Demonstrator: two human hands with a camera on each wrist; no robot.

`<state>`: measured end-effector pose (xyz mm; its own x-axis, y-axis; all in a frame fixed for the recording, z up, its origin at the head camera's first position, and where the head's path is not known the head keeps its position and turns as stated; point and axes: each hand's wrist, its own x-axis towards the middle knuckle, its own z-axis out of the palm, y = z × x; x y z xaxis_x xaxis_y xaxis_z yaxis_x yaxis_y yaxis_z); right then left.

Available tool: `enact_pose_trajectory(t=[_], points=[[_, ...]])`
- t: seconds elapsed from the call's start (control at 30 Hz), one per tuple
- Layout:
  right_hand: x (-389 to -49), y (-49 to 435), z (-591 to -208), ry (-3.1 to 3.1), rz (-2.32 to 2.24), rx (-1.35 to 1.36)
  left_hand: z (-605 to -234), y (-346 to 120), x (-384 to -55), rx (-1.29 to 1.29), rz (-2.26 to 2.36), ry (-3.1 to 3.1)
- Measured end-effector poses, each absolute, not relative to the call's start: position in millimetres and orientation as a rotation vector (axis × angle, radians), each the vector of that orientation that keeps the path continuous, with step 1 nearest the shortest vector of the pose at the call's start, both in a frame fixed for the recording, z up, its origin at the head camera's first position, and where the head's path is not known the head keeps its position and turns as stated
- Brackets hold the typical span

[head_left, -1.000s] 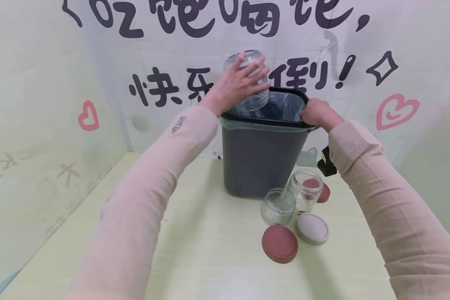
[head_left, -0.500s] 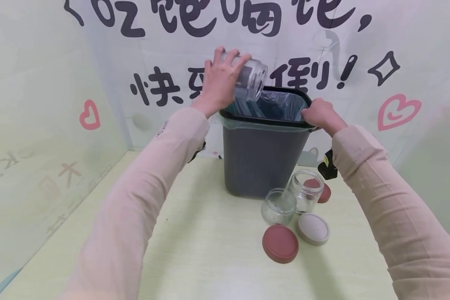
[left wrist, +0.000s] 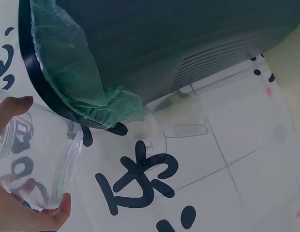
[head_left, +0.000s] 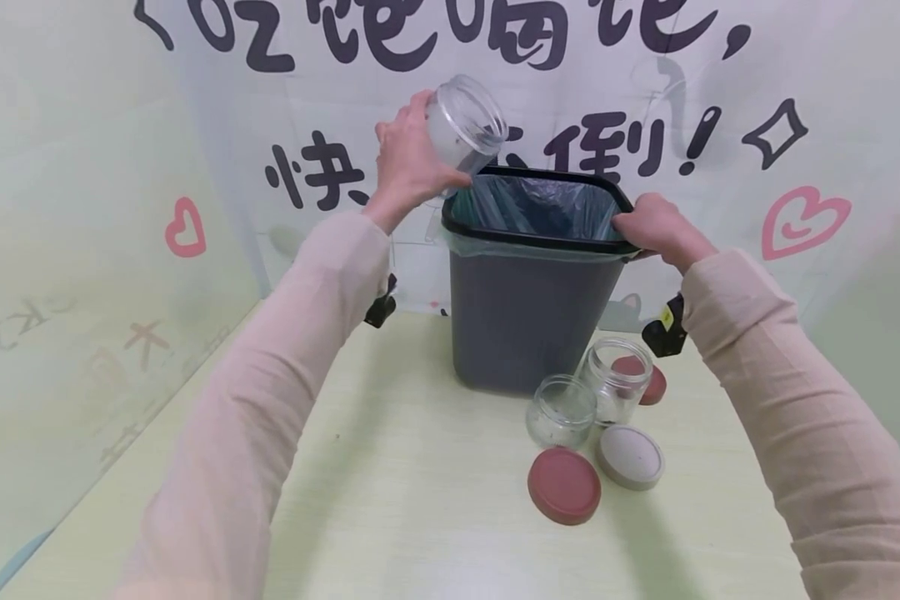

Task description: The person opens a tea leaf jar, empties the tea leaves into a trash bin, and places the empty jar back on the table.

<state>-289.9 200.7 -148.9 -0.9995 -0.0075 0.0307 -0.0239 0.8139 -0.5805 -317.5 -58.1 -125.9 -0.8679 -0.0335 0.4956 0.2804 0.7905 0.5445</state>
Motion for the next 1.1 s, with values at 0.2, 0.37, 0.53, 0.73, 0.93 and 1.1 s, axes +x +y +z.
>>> enact_pose_trajectory(t=[0.2, 0.37, 0.53, 0.73, 0.93, 1.1], points=[[-287, 203, -150, -2.947, 1.001, 0.039, -130, -69, -315, -0.133, -1.061, -2.409], [-287, 203, -155, -2.915, 1.049, 0.008, -141, -84, -310, -0.07, -1.251, -2.309], [-286, 202, -161, -2.856, 1.076, -0.034, -158, -101, -305, 0.058, -1.343, -2.286], [-284, 202, -167, -2.773, 1.121, -0.072, -190, -120, -294, 0.008, -1.418, -2.291], [-284, 203, -171, -2.718, 1.175, -0.09, -228, -130, -275, -0.039, -1.456, -2.36], [-284, 202, -171, -2.719, 1.179, -0.123, -259, -132, -259, -0.077, -1.493, -2.42]])
